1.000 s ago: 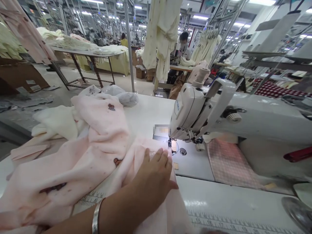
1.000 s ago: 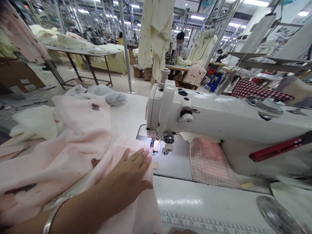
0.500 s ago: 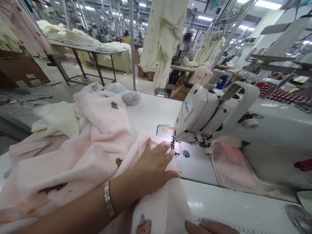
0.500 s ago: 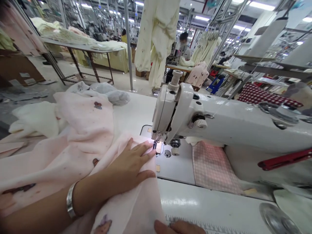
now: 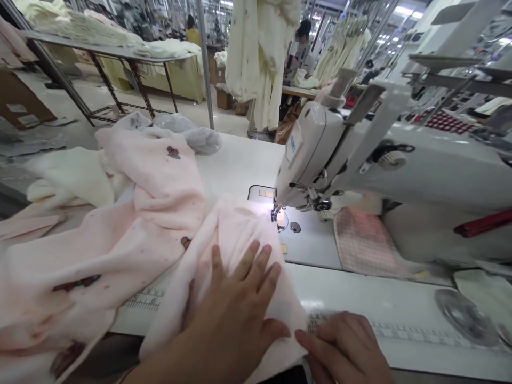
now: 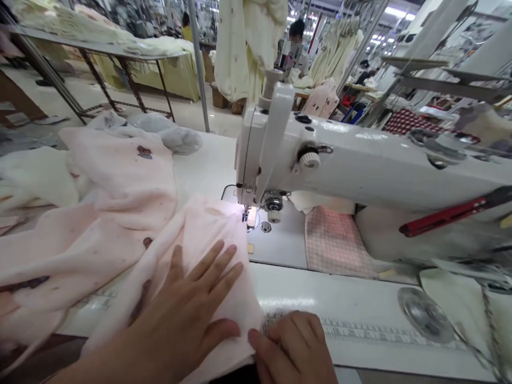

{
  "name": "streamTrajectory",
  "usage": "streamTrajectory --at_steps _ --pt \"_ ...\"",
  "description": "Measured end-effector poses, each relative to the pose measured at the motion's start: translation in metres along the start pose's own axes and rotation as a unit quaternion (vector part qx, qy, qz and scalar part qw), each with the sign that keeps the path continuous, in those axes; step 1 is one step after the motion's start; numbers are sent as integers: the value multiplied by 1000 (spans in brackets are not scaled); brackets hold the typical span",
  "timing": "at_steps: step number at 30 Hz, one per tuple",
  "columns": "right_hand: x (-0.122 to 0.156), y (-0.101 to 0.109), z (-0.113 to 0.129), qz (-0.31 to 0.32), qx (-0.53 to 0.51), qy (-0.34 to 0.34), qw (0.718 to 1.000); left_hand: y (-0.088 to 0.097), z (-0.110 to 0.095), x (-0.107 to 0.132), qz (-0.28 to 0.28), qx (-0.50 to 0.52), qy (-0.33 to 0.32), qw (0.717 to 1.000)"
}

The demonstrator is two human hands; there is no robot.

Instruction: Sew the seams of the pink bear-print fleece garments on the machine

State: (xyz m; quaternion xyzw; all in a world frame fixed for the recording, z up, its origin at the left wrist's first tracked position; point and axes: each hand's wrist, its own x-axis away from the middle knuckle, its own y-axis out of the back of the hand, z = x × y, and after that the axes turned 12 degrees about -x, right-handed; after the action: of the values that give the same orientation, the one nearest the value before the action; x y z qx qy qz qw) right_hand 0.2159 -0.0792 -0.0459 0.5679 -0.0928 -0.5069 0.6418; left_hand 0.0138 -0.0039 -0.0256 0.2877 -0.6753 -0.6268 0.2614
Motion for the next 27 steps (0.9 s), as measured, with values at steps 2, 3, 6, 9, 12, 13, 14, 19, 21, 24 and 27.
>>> streamTrajectory --at_steps 2,3,6,9,12,13,14,19,21,24,27 --pt "1 2 0 1 -13 13 1000 -5 6 9 -20 7 -11 1000" --pt "2 2 0 2 -17 14 1000 -7 9 11 -30 7 -15 999" --pt "3 3 1 -5 -11 7 1000 -9 12 12 -47 1 -19 999" --pt "1 3 0 -18 3 1 1000 -9 12 10 -52 -5 -30 998" --pt "-8 5 -3 -19 25 31 999 -8 16 7 -50 -1 -47 998" --pt "-12 5 -5 -6 33 48 998 -7 20 4 -46 2 -51 998" --pt "-17 5 -8 9 41 69 997 -6 25 0 -41 6 -53 998" --pt "-48 1 -23 70 28 82 994 1 68 -33 -18 21 -84 996" --pt "-61 -3 -29 78 7 73 994 3 87 -50 -23 21 -109 994" --pt "-79 -8 -41 72 -1 79 994 2 112 -75 -43 22 -156 987" --pt "-95 -14 -55 66 8 60 996 -1 131 -97 -61 18 -198 978"
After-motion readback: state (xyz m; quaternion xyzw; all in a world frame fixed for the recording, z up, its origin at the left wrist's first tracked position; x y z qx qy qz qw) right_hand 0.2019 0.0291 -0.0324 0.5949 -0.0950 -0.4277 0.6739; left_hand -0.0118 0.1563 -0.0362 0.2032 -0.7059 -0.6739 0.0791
